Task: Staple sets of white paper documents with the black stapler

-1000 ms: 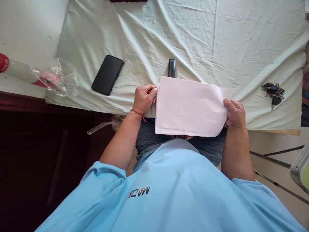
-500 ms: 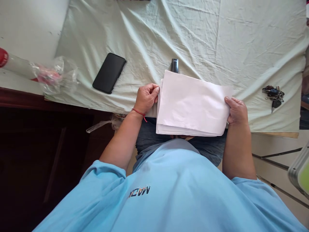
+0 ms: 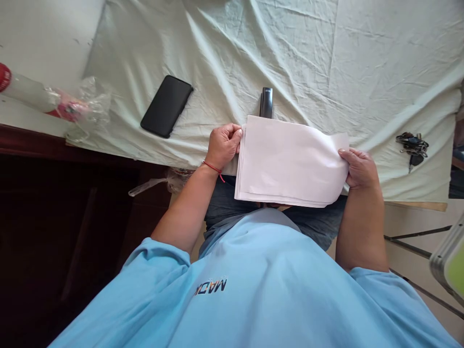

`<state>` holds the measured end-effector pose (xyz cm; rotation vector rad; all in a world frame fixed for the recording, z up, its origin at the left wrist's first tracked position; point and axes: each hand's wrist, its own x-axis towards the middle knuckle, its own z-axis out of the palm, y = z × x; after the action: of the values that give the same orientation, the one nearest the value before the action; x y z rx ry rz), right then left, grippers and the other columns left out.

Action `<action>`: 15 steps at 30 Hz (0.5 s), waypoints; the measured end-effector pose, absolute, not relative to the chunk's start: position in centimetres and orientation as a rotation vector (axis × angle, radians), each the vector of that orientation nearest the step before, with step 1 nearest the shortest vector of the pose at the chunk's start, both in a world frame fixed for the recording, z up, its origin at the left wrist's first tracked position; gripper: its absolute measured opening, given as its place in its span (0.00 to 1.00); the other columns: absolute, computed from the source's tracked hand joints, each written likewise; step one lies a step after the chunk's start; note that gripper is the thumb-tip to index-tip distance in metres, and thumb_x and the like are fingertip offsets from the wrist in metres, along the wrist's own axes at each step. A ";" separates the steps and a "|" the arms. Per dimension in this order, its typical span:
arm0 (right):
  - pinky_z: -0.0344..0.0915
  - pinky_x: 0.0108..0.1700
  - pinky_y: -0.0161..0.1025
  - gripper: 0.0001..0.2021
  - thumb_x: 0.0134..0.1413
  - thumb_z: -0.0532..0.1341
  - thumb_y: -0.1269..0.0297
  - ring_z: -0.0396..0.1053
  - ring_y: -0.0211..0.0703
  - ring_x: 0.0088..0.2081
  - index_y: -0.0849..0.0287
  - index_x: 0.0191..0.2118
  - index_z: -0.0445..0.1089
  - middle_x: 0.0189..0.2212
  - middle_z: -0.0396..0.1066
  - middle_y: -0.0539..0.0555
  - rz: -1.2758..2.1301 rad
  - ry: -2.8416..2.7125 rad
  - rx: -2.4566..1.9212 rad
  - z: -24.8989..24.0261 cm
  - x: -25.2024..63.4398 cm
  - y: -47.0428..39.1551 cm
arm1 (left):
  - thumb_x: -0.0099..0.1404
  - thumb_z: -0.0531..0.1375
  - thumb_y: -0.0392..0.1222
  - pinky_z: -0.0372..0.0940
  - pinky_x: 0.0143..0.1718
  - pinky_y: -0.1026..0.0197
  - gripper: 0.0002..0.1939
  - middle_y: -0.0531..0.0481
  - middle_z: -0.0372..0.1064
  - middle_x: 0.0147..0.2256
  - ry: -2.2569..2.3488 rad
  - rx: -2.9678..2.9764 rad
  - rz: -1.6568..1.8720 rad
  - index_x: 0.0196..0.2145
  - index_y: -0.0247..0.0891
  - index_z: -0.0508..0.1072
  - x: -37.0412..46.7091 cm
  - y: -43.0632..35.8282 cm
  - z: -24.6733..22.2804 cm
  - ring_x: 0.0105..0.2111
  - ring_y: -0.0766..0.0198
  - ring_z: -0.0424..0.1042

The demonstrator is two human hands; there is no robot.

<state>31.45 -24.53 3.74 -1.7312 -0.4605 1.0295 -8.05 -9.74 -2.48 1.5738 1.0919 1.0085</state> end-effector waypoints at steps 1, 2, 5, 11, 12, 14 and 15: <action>0.85 0.36 0.44 0.15 0.36 0.83 0.57 0.88 0.59 0.40 0.51 0.31 0.82 0.30 0.87 0.55 1.032 -0.464 -1.732 3.8 31.4 -24.5 | 0.78 0.65 0.45 0.60 0.25 0.65 0.11 0.58 0.64 0.21 1.092 1.576 1.009 0.35 0.41 0.79 -8.0 -9.8 -2.5 0.19 0.69 0.61; 0.84 0.35 0.43 0.15 0.36 0.83 0.57 0.88 0.59 0.40 0.50 0.31 0.81 0.29 0.87 0.54 1.034 -0.467 -1.732 3.8 31.3 -24.6 | 0.78 0.65 0.46 0.60 0.25 0.65 0.12 0.58 0.65 0.22 1.092 1.576 1.011 0.35 0.41 0.78 -8.0 -9.8 -2.6 0.19 0.69 0.61; 0.81 0.33 0.40 0.16 0.35 0.84 0.56 0.88 0.56 0.39 0.51 0.31 0.81 0.28 0.86 0.54 1.037 -0.470 -1.729 3.8 31.2 -24.6 | 0.78 0.66 0.47 0.59 0.24 0.65 0.14 0.57 0.67 0.23 1.085 1.568 1.026 0.33 0.42 0.76 -7.9 -9.7 -2.6 0.19 0.69 0.62; 0.82 0.35 0.42 0.16 0.37 0.84 0.56 0.87 0.55 0.37 0.50 0.31 0.81 0.27 0.84 0.52 1.035 -0.464 -1.709 3.5 30.9 -24.7 | 0.74 0.69 0.52 0.57 0.23 0.65 0.16 0.56 0.67 0.23 1.095 1.511 1.058 0.31 0.42 0.75 -7.6 -9.8 -2.5 0.19 0.70 0.60; 0.82 0.36 0.43 0.16 0.37 0.84 0.56 0.87 0.56 0.38 0.49 0.32 0.81 0.27 0.84 0.52 1.032 -0.460 -1.705 3.4 30.8 -24.7 | 0.74 0.69 0.54 0.56 0.23 0.65 0.17 0.56 0.67 0.23 1.102 1.501 1.057 0.31 0.43 0.75 -7.6 -9.9 -2.4 0.19 0.70 0.60; 0.84 0.37 0.44 0.16 0.37 0.84 0.56 0.88 0.58 0.39 0.48 0.32 0.81 0.27 0.85 0.52 1.027 -0.455 -1.699 3.3 30.8 -24.7 | 0.73 0.70 0.57 0.55 0.23 0.64 0.20 0.56 0.68 0.23 1.114 1.496 1.054 0.30 0.43 0.75 -7.6 -9.9 -2.3 0.19 0.70 0.61; 0.84 0.37 0.45 0.16 0.36 0.84 0.57 0.88 0.59 0.40 0.48 0.32 0.81 0.27 0.85 0.52 1.024 -0.454 -1.696 3.3 30.7 -24.7 | 0.74 0.71 0.59 0.55 0.23 0.64 0.22 0.56 0.68 0.23 1.115 1.499 1.052 0.30 0.43 0.75 -7.6 -10.0 -2.2 0.19 0.69 0.61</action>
<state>30.75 -24.69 3.30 -1.6962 -0.4535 1.0245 -7.62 -10.00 -2.24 1.4992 1.1155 1.0518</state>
